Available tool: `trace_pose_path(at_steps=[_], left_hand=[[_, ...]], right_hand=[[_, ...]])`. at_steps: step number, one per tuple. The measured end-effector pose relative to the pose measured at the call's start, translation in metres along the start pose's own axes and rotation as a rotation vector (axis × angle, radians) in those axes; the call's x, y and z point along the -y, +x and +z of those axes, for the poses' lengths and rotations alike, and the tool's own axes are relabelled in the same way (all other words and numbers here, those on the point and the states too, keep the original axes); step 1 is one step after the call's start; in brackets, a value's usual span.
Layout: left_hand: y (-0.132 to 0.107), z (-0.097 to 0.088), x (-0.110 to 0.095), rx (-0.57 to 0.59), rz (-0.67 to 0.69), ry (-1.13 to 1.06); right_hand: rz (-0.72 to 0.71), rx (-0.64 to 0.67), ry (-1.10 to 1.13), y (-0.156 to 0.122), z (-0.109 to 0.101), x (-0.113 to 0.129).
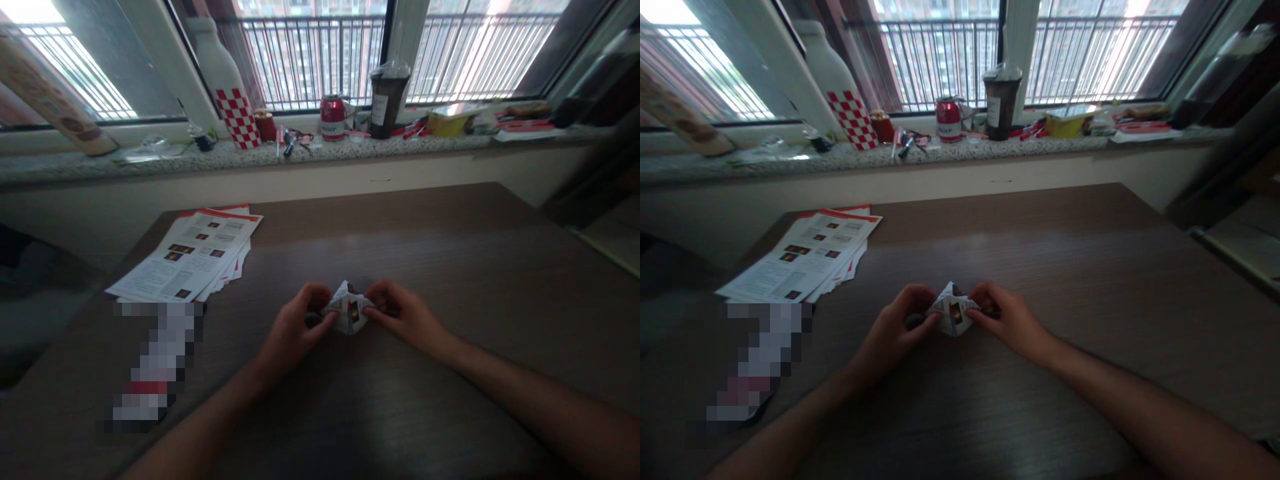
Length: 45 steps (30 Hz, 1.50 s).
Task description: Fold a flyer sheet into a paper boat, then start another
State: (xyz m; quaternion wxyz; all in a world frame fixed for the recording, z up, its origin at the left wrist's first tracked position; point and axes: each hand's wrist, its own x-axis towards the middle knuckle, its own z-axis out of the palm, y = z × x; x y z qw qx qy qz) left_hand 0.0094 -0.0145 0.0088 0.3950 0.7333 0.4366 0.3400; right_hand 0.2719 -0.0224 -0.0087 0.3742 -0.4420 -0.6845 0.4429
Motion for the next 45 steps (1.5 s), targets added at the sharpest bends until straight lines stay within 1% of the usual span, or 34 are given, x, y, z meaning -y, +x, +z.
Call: trace_pose_path(at_steps=[4,8,13,17,21,23,26,29,31,35,39,42,45], left_hand=[[0.000,0.002,-0.004,0.072,-0.053,-0.098],[0.000,0.001,-0.007,0.079,-0.095,-0.106],[-0.001,-0.001,-0.017,0.112,-0.084,-0.147],[-0.001,0.001,-0.021,0.102,-0.095,-0.211],[-0.001,0.003,-0.019,0.072,-0.125,-0.261],[-0.001,0.003,-0.018,0.055,-0.136,-0.269],[0.000,0.003,-0.018,0.009,-0.136,-0.263],[0.001,0.002,-0.019,-0.037,-0.142,-0.268],[0.001,0.002,-0.019,-0.052,-0.149,-0.276],[0.000,0.003,-0.020,-0.056,-0.157,-0.305],[-0.001,0.003,-0.018,-0.050,-0.208,-0.354],[-0.001,0.002,-0.018,-0.060,-0.230,-0.350],[-0.001,-0.001,-0.018,-0.057,-0.226,-0.295]], right_hand=[[-0.015,-0.007,-0.013,-0.002,0.004,0.003],[-0.060,0.029,-0.048,-0.004,0.005,0.010],[-0.090,0.036,-0.077,-0.006,0.006,0.018],[-0.056,0.029,-0.010,-0.007,0.011,0.018],[0.025,0.005,0.100,-0.005,0.014,0.018],[0.064,0.028,0.147,-0.004,0.013,0.020],[0.112,0.084,0.160,-0.003,0.013,0.022],[0.160,0.154,0.181,-0.004,0.013,0.021],[0.183,0.177,0.224,-0.004,0.015,0.019],[0.201,0.173,0.320,-0.004,0.016,0.016],[0.173,0.200,0.383,-0.003,0.016,0.015],[0.170,0.190,0.360,-0.003,0.016,0.014],[0.217,0.168,0.316,-0.003,0.015,0.012]])
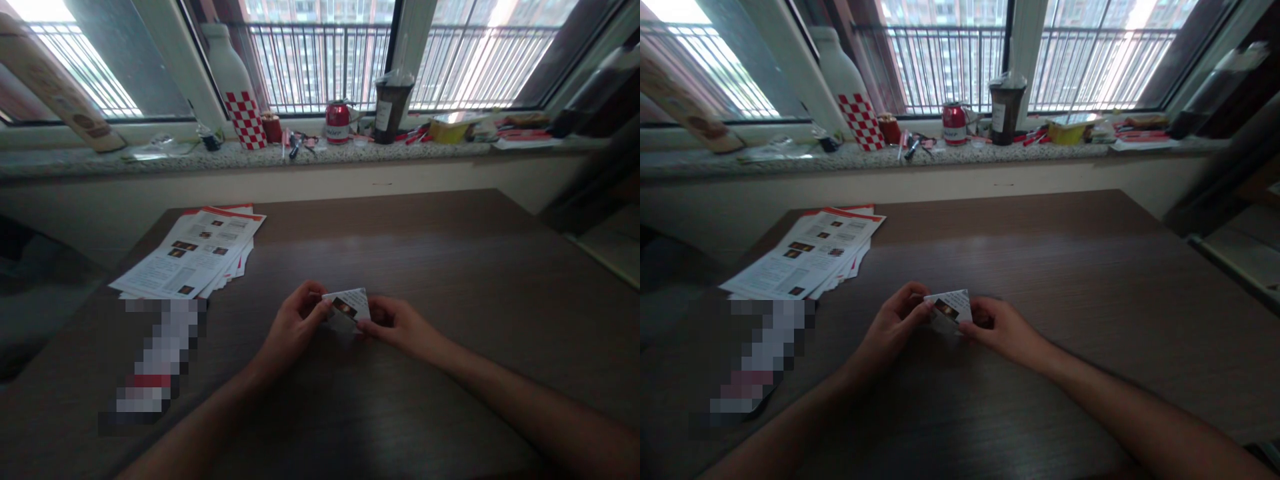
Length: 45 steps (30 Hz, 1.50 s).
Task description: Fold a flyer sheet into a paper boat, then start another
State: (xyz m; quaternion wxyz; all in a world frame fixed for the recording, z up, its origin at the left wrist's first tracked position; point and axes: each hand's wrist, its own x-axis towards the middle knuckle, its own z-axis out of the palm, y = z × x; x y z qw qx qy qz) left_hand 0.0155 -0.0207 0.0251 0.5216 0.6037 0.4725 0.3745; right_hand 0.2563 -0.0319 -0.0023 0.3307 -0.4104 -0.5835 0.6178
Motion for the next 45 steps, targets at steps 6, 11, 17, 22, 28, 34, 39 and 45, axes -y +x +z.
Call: trace_pose_path(at_steps=[6,11,17,22,28,34,39,45], left_hand=[[0.000,-0.003,-0.004,0.059,0.005,0.108],[0.002,-0.002,-0.003,0.091,0.006,0.158],[0.004,-0.006,0.000,0.017,-0.056,0.101],[0.003,-0.007,0.001,0.030,-0.068,0.058],[0.001,-0.003,-0.003,0.071,-0.107,0.027],[0.001,-0.002,0.001,0.055,-0.125,-0.028],[0.000,-0.002,0.003,0.028,-0.135,-0.107],[0.000,-0.005,-0.002,0.136,-0.169,-0.037]], right_hand=[[-0.015,-0.066,-0.220,0.001,-0.008,-0.001],[-0.049,-0.105,-0.360,-0.001,-0.014,0.002],[-0.010,-0.070,-0.180,-0.001,-0.016,0.010],[-0.014,-0.065,-0.118,0.001,-0.019,0.008],[-0.020,-0.078,-0.133,0.001,-0.024,0.010],[-0.006,-0.091,-0.114,0.001,-0.022,0.009],[-0.019,-0.130,-0.083,-0.001,-0.020,0.008],[-0.038,-0.179,-0.191,0.000,-0.026,0.013]])
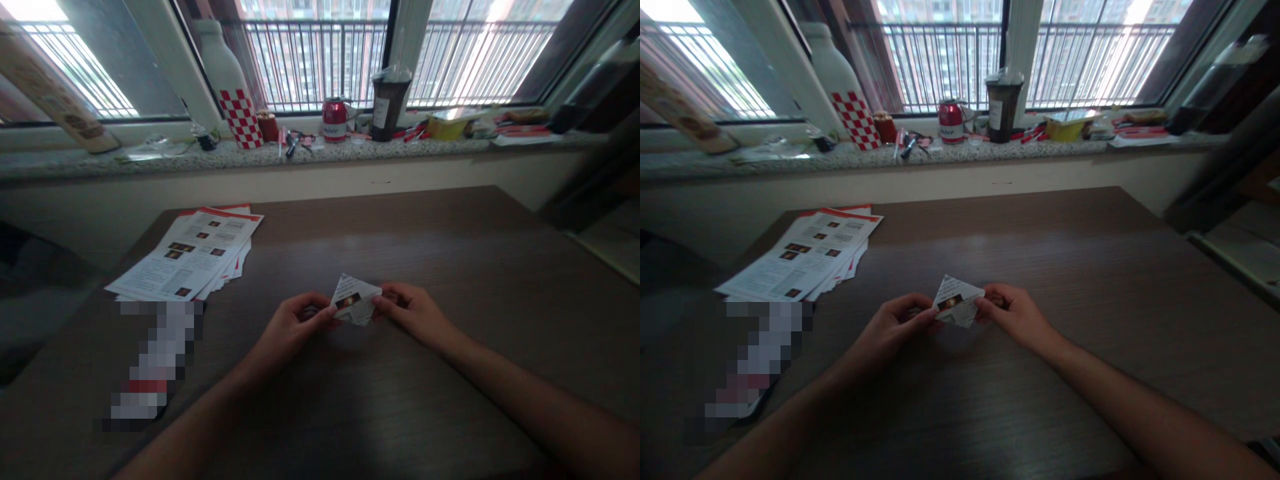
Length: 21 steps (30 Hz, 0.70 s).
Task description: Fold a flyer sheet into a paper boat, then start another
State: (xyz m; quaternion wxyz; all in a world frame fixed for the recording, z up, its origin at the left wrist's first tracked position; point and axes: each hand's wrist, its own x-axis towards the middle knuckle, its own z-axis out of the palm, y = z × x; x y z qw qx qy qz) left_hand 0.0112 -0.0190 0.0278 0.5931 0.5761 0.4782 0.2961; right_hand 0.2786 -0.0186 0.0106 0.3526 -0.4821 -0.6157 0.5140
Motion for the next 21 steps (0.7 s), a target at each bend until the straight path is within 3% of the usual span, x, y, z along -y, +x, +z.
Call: trace_pose_path(at_steps=[9,21], left_hand=[[0.0030,-0.0014,0.0017,0.024,0.024,0.079],[0.0017,-0.0010,0.0030,0.092,0.054,-0.043]], right_hand=[[-0.019,-0.025,-0.033,-0.0013,0.0028,0.0030],[-0.077,-0.017,-0.069,-0.0010,0.0016,0.0044]])
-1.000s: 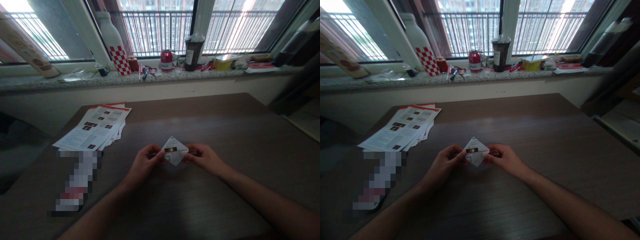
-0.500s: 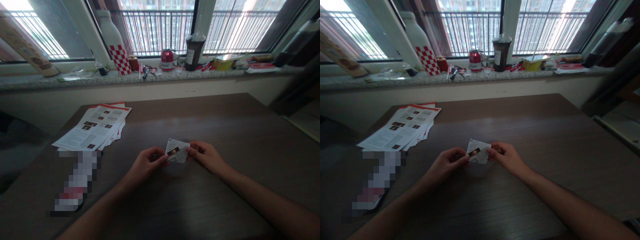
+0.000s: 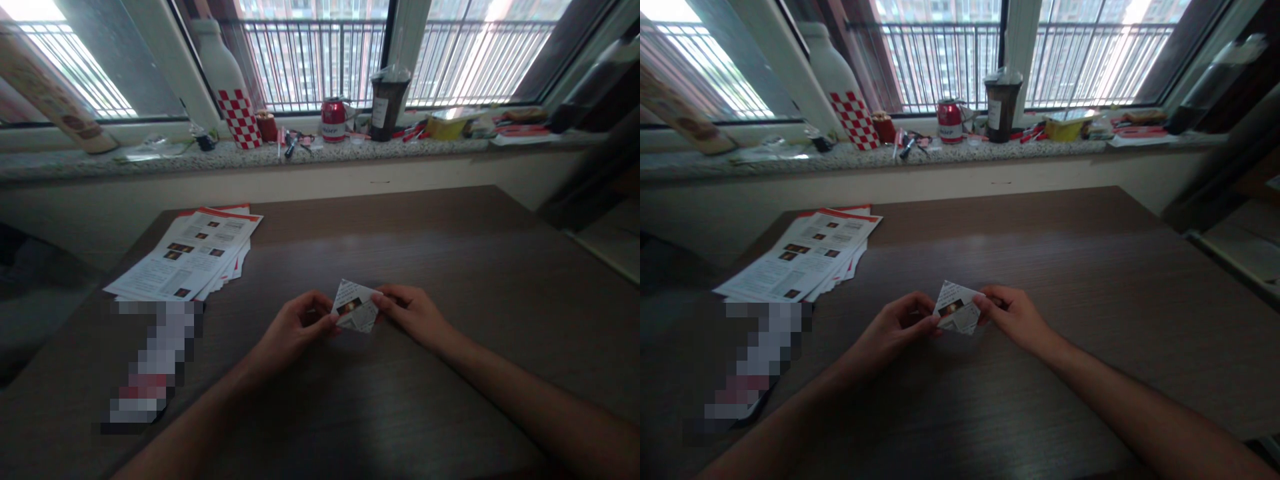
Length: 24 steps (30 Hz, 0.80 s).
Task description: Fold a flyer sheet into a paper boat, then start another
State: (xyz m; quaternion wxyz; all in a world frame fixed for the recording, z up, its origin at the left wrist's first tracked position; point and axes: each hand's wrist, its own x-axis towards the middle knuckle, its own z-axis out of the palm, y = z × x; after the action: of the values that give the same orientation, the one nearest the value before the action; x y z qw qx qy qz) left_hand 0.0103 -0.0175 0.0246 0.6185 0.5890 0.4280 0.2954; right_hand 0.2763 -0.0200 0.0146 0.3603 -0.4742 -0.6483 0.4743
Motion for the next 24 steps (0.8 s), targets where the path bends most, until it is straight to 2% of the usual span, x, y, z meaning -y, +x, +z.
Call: trace_pose_path(at_steps=[9,14,19,24], left_hand=[[0.0008,0.0002,0.0062,0.059,0.010,-0.087],[0.0015,-0.0001,0.0085,0.056,0.011,-0.020],[-0.0009,0.0030,0.0054,0.041,0.089,0.042],[-0.0034,0.0071,0.0045,0.088,0.073,0.125]], right_hand=[[-0.007,0.023,0.001,0.0021,-0.0031,-0.0019],[-0.017,0.058,0.021,0.0030,-0.0017,-0.0030],[-0.035,0.100,0.032,0.0016,-0.0024,-0.0028],[0.005,0.204,0.059,-0.0020,0.0012,-0.0042]])
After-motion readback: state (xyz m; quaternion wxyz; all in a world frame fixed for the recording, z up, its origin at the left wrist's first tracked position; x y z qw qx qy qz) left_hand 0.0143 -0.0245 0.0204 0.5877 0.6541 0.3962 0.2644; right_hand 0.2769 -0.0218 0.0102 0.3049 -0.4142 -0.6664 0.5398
